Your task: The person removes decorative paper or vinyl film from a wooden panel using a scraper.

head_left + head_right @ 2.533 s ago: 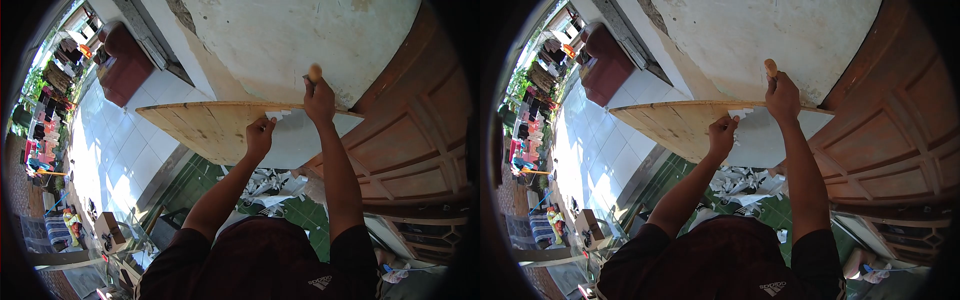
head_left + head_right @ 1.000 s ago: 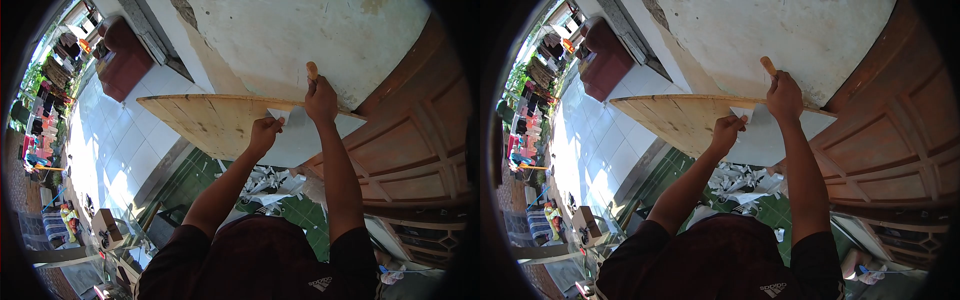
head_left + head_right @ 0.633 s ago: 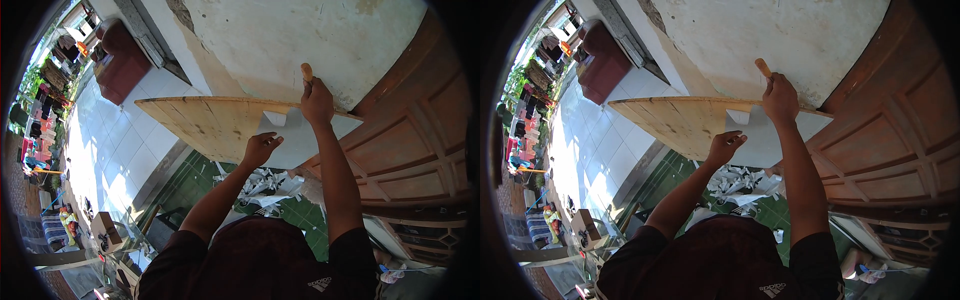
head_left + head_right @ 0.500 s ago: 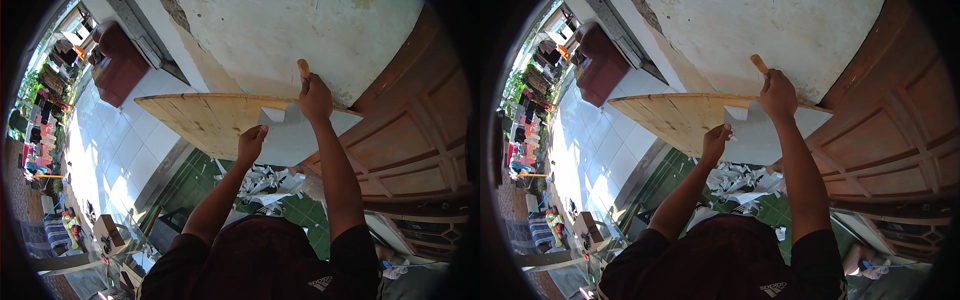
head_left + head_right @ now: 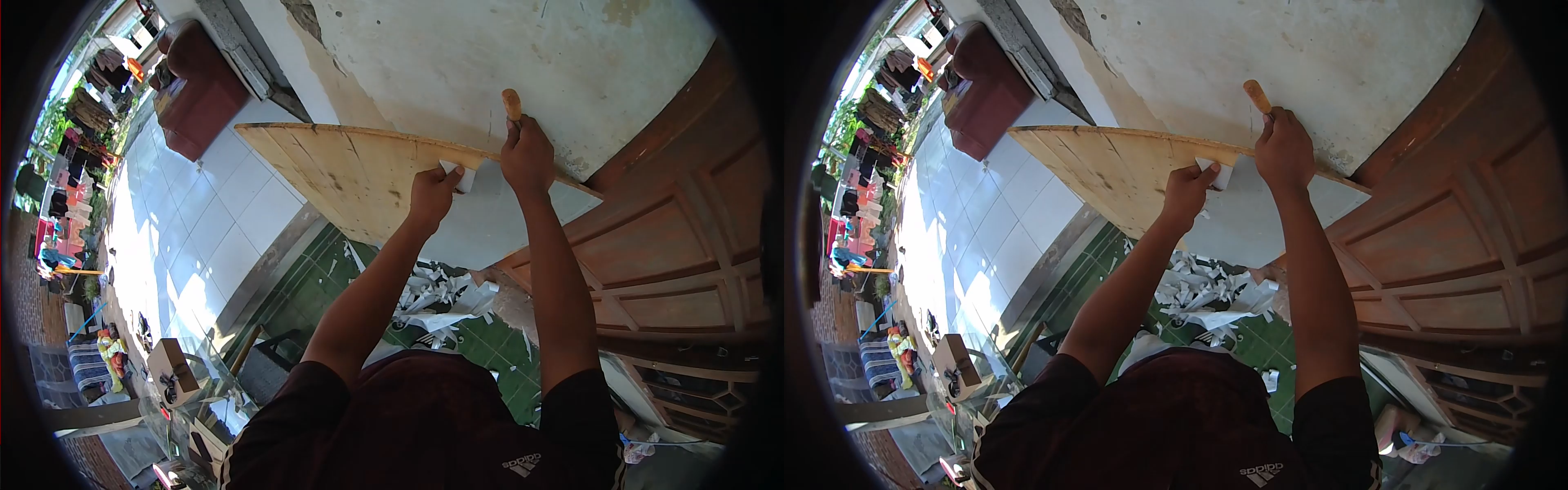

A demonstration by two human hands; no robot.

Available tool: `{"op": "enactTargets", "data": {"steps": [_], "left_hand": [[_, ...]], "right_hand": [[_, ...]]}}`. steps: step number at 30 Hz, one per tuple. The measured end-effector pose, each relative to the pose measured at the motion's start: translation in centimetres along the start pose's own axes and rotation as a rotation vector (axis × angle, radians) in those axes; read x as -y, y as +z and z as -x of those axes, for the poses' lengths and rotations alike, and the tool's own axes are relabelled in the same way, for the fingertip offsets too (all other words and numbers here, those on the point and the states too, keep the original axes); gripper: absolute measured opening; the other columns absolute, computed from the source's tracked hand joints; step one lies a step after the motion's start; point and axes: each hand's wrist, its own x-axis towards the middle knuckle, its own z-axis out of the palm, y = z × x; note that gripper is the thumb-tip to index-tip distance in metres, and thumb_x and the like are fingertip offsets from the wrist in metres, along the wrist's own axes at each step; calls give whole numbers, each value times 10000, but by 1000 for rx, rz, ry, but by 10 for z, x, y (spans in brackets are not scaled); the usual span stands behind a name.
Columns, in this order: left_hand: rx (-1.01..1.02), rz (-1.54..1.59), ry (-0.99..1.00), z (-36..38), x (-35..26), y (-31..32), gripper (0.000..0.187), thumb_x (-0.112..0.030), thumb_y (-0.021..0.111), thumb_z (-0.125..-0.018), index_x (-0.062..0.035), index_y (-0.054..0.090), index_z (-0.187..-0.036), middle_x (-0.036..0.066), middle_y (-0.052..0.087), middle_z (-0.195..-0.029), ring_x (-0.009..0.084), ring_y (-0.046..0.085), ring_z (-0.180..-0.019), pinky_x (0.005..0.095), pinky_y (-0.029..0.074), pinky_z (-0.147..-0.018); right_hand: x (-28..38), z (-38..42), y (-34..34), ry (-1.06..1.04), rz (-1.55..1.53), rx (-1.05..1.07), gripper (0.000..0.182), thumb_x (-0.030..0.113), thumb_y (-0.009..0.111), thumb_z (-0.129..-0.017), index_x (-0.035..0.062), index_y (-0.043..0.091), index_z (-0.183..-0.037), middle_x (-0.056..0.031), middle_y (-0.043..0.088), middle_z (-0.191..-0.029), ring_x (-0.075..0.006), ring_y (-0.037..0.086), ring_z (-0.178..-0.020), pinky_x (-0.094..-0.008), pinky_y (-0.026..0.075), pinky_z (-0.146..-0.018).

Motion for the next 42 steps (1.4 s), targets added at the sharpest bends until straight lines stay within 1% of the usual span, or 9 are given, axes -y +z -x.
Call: {"op": "enactTargets", "data": {"steps": [8, 14, 23, 29, 32, 35, 38, 41, 42], "left_hand": [[-13, 4, 124, 5, 21, 4, 394, -338, 731, -989, 46, 759, -904, 49, 707, -768, 101, 574, -670, 291, 460, -635], [-54, -153, 167, 15, 29, 1, 416, -328, 718, -995, 59, 747, -844, 66, 719, -727, 102, 594, -663, 299, 478, -655], [-90, -210, 128, 21, 58, 0, 432, -337, 720, -991, 59, 740, -819, 85, 717, -714, 113, 604, -666, 310, 482, -658], [-92, -233, 118, 33, 57, -2, 441, -353, 716, -990, 50, 743, -815, 78, 709, -698, 112, 594, -655, 318, 479, -652], [-110, -176, 131, 35, 67, 0, 446, -355, 716, -988, 52, 743, -807, 82, 699, -679, 114, 581, -638, 324, 468, -634], [-144, -200, 160, 38, 72, 1, 484, -380, 705, -983, 52, 730, -767, 144, 680, -633, 166, 600, -588, 365, 474, -607], [-148, -242, 141, 46, 67, 0, 483, -378, 702, -985, 54, 730, -770, 139, 671, -628, 161, 576, -580, 371, 466, -605], [-135, -231, 74, 48, 73, -1, 438, -356, 716, -987, 44, 749, -814, 73, 696, -676, 111, 562, -621, 333, 450, -614], [-135, -228, 76, 49, 78, -2, 439, -356, 714, -988, 46, 749, -815, 76, 696, -675, 112, 563, -622, 335, 451, -615]], "right_hand": [[-2, -5, 3, -7, 15, -38, 209, 218, 571, -1046, 58, 672, -1133, -154, 730, -1058, -389, 698, -990, -508, 541, -840], [1, -6, 1, 22, 46, -15, 193, 197, 546, -1039, 77, 659, -1139, -125, 699, -1065, -369, 679, -998, -505, 543, -852], [2, -4, 0, 16, 41, -19, 197, 203, 539, -1043, 92, 661, -1151, -113, 703, -1080, -364, 682, -1006, -500, 551, -851], [3, -4, -1, 30, 45, 2, 209, 212, 533, -1046, 88, 661, -1154, -110, 702, -1090, -363, 681, -1014, -502, 551, -854], [3, -4, -1, 25, 51, -3, 209, 212, 533, -1045, 89, 662, -1155, -109, 702, -1088, -362, 681, -1014, -503, 551, -853], [3, -4, -1, 18, 51, -12, 208, 211, 536, -1044, 88, 663, -1153, -109, 702, -1084, -362, 682, -1008, -502, 552, -850], [2, -3, -1, 7, 54, -14, 206, 210, 540, -1043, 85, 665, -1150, -110, 703, -1082, -363, 683, -1000, -501, 553, -849], [3, -4, -2, 5, 56, -9, 205, 209, 541, -1042, 83, 666, -1146, -112, 703, -1083, -364, 683, -995, -501, 553, -849], [4, -3, -2, 8, 56, -6, 206, 209, 540, -1043, 84, 665, -1148, -112, 704, -1084, -363, 683, -996, -501, 553, -849]]}}
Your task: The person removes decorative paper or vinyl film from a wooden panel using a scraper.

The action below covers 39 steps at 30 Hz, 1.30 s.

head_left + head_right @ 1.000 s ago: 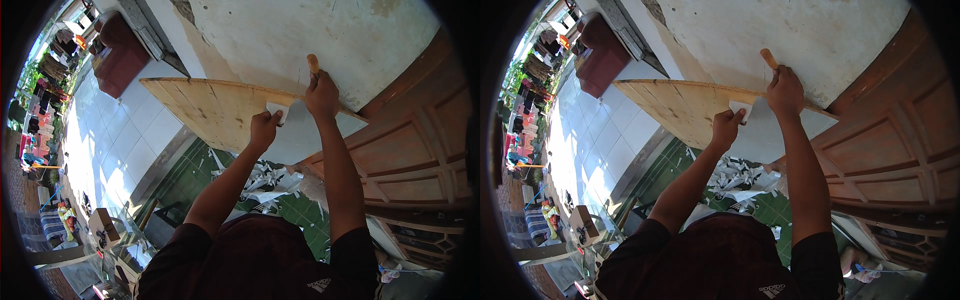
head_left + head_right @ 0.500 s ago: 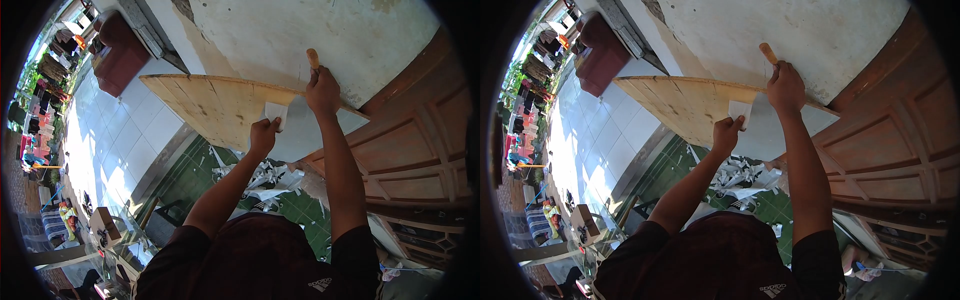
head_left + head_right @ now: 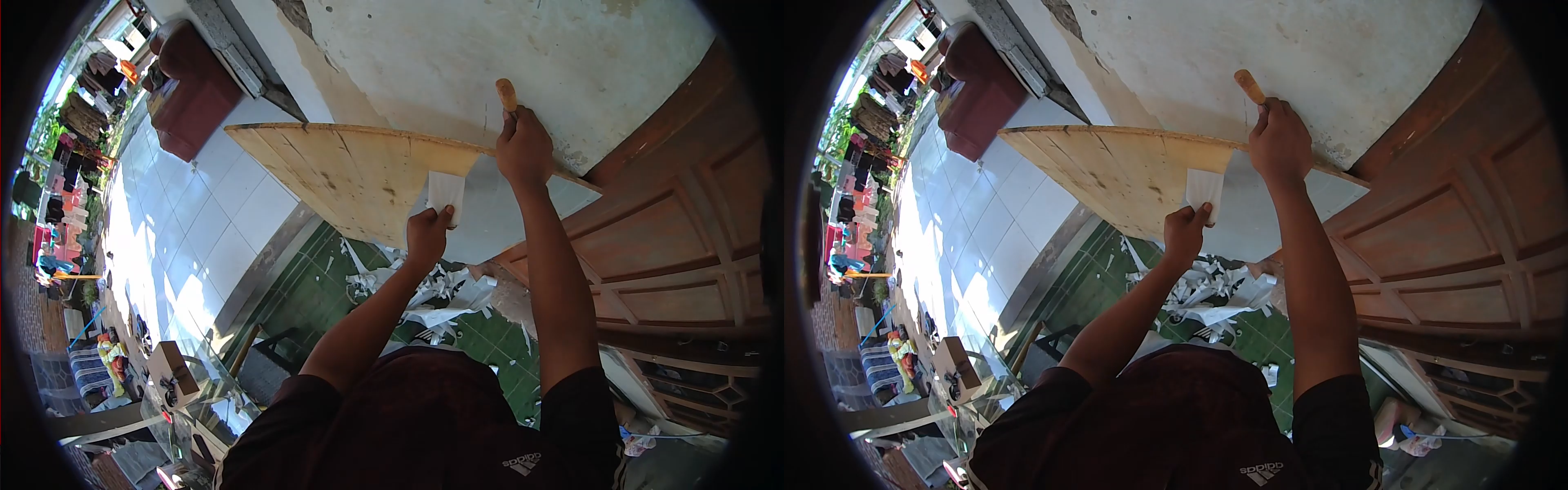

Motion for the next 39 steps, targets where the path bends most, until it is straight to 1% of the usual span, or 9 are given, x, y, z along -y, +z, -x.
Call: {"op": "enactTargets", "data": {"steps": [5, 8, 20, 27, 30, 32, 35, 37, 39], "left_hand": [[3, -21, -26, 4, 12, 0, 440, -352, 708, -993, 52, 748, -821, 93, 703, -681, 114, 582, -631, 335, 464, -626], [-31, -10, 39, 11, 13, 0, 487, -370, 689, -991, 71, 724, -788, 182, 657, -624, 198, 575, -561, 392, 465, -606], [-62, -214, 105, 11, 47, 9, 457, -359, 702, -973, 48, 710, -766, 233, 690, -687, 369, 692, -628, 444, 506, -620], [17, -289, 129, 9, 42, 9, 439, -348, 707, -968, 30, 690, -746, 183, 740, -726, 370, 702, -633, 443, 526, -625], [230, -506, 165, 17, 40, -5, 430, -342, 716, -946, 48, 679, -1122, 171, 772, -818, 373, 749, -767, 450, 572, -739], [399, -627, 117, 19, 33, -22, 628, -364, 725, -923, 57, 563, -1360, 204, 773, -905, 389, 755, -912, 476, 581, -842], [839, -647, 101, 8, 64, -61, 630, -391, 728, -918, 71, 594, -1325, 241, 762, -952, 406, 743, -955, 476, 568, -879], [1127, -952, 96, 15, 28, -83, 641, -422, 735, -911, 62, 621, -1315, 263, 752, -1003, 411, 727, -1011, 470, 551, -917], [1233, -906, 265, 15, -11, -113, 573, -409, 744, -923, 16, 663, -1299, 205, 765, -1001, 360, 734, -977, 425, 553, -882]], "right_hand": [[-1, -1, 0, -3, -4, 0, 208, 208, 537, -1046, 85, 660, -1159, -109, 705, -1089, -359, 685, -999, -499, 554, -851], [-1, -1, 1, 10, 3, 10, 209, 206, 533, -1048, 87, 657, -1166, -106, 706, -1093, -356, 685, -1000, -497, 554, -856], [-3, 2, 2, -56, -29, -44, 162, 185, 548, -1036, 85, 656, -1102, -104, 700, -1039, -345, 685, -966, -489, 554, -841], [-9, 6, 0, -66, -90, -43, 175, 203, 562, -1040, 88, 666, -1121, -88, 695, -1045, -326, 677, -1008, -473, 553, -854], [-11, 8, -2, -33, -113, -17, 174, 199, 553, -1044, 79, 663, -1106, -89, 690, -1035, -324, 673, -1001, -471, 550, -851], [-12, 8, -1, -17, -126, -5, 175, 197, 549, -1047, 75, 662, -1100, -95, 685, -1020, -329, 672, -987, -472, 549, -846], [-12, 12, -7, 0, -143, 4, 175, 198, 547, -1051, 68, 657, -1090, -104, 674, -999, -337, 670, -970, -475, 545, -835], [-12, 13, -7, 12, -157, 14, 174, 199, 546, -1052, 65, 652, -1085, -108, 666, -992, -342, 669, -966, -478, 542, -826], [-16, 16, -2, -3, -181, -33, 170, 195, 568, -1046, 53, 659, -1067, -123, 675, -958, -354, 671, -920, -477, 539, -808]]}}
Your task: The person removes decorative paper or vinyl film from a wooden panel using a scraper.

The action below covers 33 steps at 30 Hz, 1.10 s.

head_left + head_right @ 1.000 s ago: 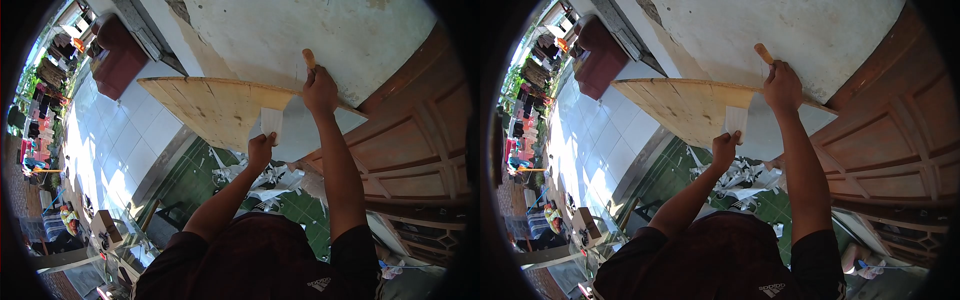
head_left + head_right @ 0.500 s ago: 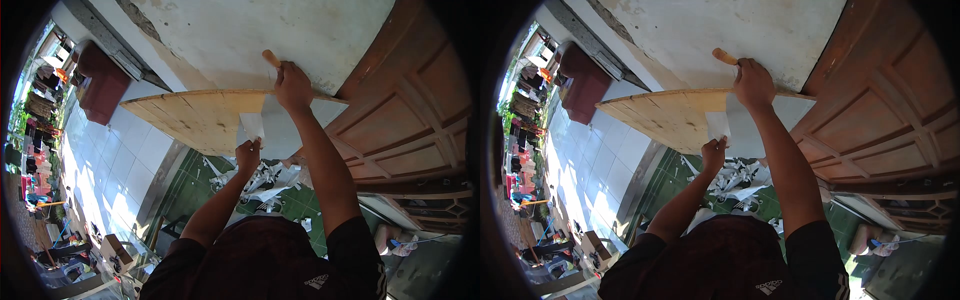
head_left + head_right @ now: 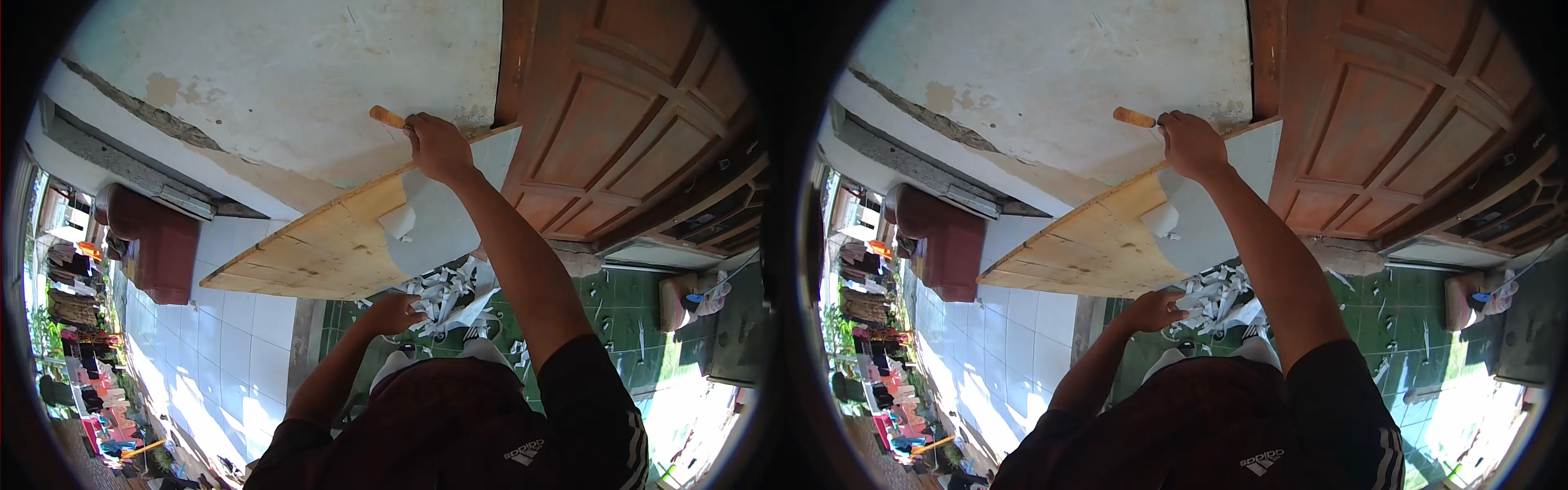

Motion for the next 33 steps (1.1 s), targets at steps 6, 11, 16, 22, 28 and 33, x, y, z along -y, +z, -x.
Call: {"op": "enactTargets", "data": {"steps": [6, 11, 16, 22, 28, 33], "left_hand": [[-448, -162, 312, 110, -27, -123, 390, -225, 763, -930, -28, 697, -1260, 135, 757, -1072, 296, 715, -995, 400, 559, -857], [-531, -511, 429, 147, 1, -201, 508, -250, 783, -902, -42, 634, -1341, 162, 612, -1345, 374, 593, -1221, 474, 499, -1011], [-184, -453, 530, 146, 10, -199, 730, -292, 817, -876, -89, 508, -1505, 172, 403, -1593, 384, 523, -1364, 448, 457, -1121], [-208, -516, 655, 137, 4, -145, 760, -538, 766, -886, -76, 570, -1457, 172, 402, -1611, 461, 275, -1524, 592, 287, -1194], [-248, -292, 721, 140, -10, -113, 536, -427, 754, -928, -44, 693, -1297, 172, 588, -1466, 405, 396, -1480, 544, 317, -1193], [-258, -140, 792, 138, -21, -93, 358, -304, 709, -972, -7, 714, -1172, 156, 675, -1245, 430, 485, -1372, 543, 315, -1184]], "right_hand": [[32, 36, -19, 240, -240, -358, 188, 147, 647, -1006, 8, 730, -1102, -172, 747, -993, -340, 714, -878, -424, 543, -776], [64, 137, -7, 383, -240, -675, 263, 141, 631, -1021, -28, 696, -1210, -165, 751, -1044, -229, 709, -849, -343, 553, -755], [144, 246, 33, 537, -467, -722, 228, 77, 541, -1054, -53, 565, -1240, -123, 692, -1007, -230, 690, -972, -366, 580, -705], [238, 299, 57, 496, -285, -500, 138, 70, 657, -992, -41, 620, -1065, -231, 732, -953, -431, 728, -825, -424, 567, -691], [286, 300, 68, 449, -341, -415, 67, 36, 632, -989, -21, 662, -1008, -141, 719, -823, -246, 728, -697, -358, 562, -643], [287, 315, 66, 485, -535, -355, 143, 96, 629, -1025, -21, 682, -1087, -171, 717, -860, -275, 719, -754, -344, 557, -701]]}}
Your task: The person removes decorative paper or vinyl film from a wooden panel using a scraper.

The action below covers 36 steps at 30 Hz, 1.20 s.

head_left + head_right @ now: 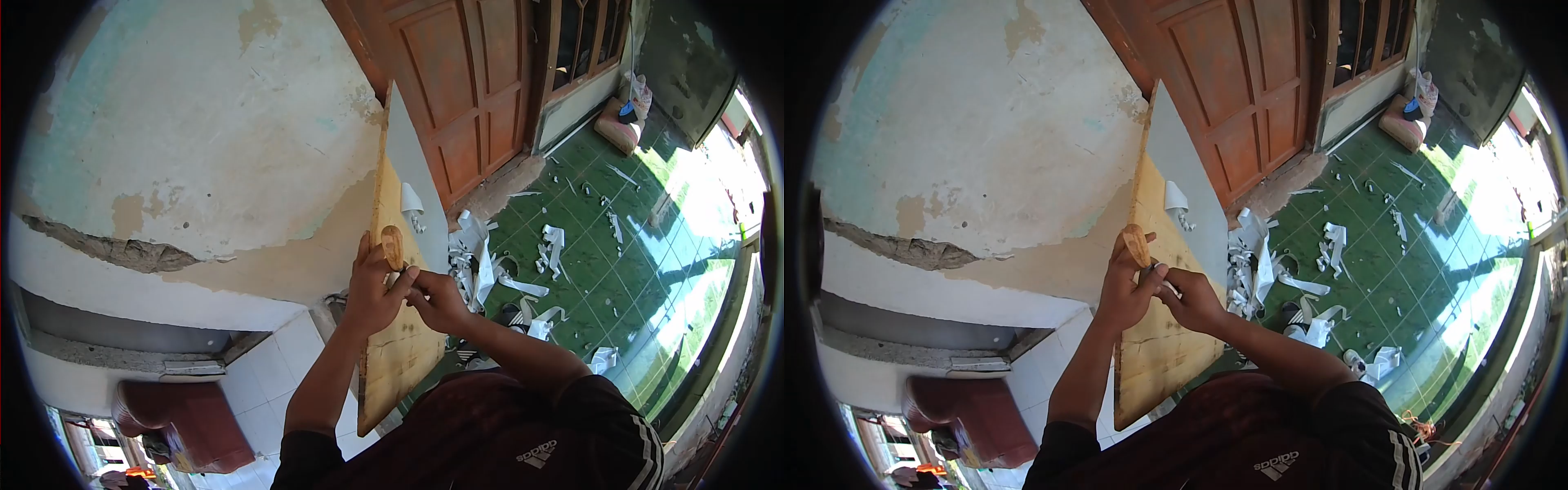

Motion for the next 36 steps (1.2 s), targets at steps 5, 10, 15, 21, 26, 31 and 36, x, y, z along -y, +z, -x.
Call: {"op": "enactTargets", "data": {"steps": [5, 10, 15, 21, 26, 31, 36], "left_hand": [[-106, 343, -185, -7, -32, 14, 362, -207, 678, -999, 19, 645, -1280, 159, 586, -1289, 348, 561, -1271, 449, 446, -1083], [-77, 298, -212, -6, -33, 27, 400, -189, 666, -1008, 24, 608, -1341, 179, 534, -1368, 312, 572, -1240, 408, 466, -1042], [-127, 135, -136, -8, -27, 33, 392, -215, 661, -1017, -26, 631, -1359, 126, 598, -1331, 216, 592, -1095, 338, 467, -956], [-108, 168, -166, -9, -38, 25, 400, -221, 661, -1011, 62, 621, -1291, 258, 620, -1346, 455, 445, -1417, 501, 344, -1178], [-128, 113, -161, -10, -38, 28, 382, -225, 654, -1013, 64, 626, -1261, 242, 643, -1309, 499, 427, -1421, 540, 302, -1209], [-132, 91, -149, -10, -39, 26, 356, -233, 648, -1014, 53, 637, -1226, 239, 640, -1295, 517, 423, -1414, 555, 304, -1206], [-123, 13, -127, -9, -33, 24, 370, -168, 665, -1004, 35, 614, -1309, 199, 577, -1355, 338, 577, -1253, 412, 446, -1060]], "right_hand": [[-37, 3, -22, -31, -16, -247, 246, 190, 583, -1064, -17, 716, -1078, -171, 724, -877, -301, 723, -786, -368, 565, -738], [-92, -65, -51, -19, 494, -405, 349, 51, 659, -913, 56, 671, -1261, -163, 683, -1201, -336, 668, -1096, -436, 538, -922], [-122, -118, -53, -161, 816, -297, 573, 2, 688, -824, 96, 620, -1385, -173, 557, -1439, -335, 574, -1291, -469, 465, -1083], [-153, -135, -51, -299, 851, -249, 466, -20, 637, -817, 75, 709, -1268, -102, 669, -1159, -287, 649, -1092, -397, 558, -930], [-161, -132, -59, -410, 872, -223, 462, -14, 649, -788, 42, 723, -1241, -80, 631, -1005, -267, 641, -974, -381, 577, -843], [-162, -134, -71, -483, 902, -167, 465, -7, 673, -779, 44, 725, -1238, -63, 602, -942, -257, 630, -908, -377, 574, -789], [-171, -136, -76, -498, 940, -140, 459, 16, 648, -780, 38, 724, -1232, -56, 601, -943, -240, 625, -930, -347, 578, -776]]}}
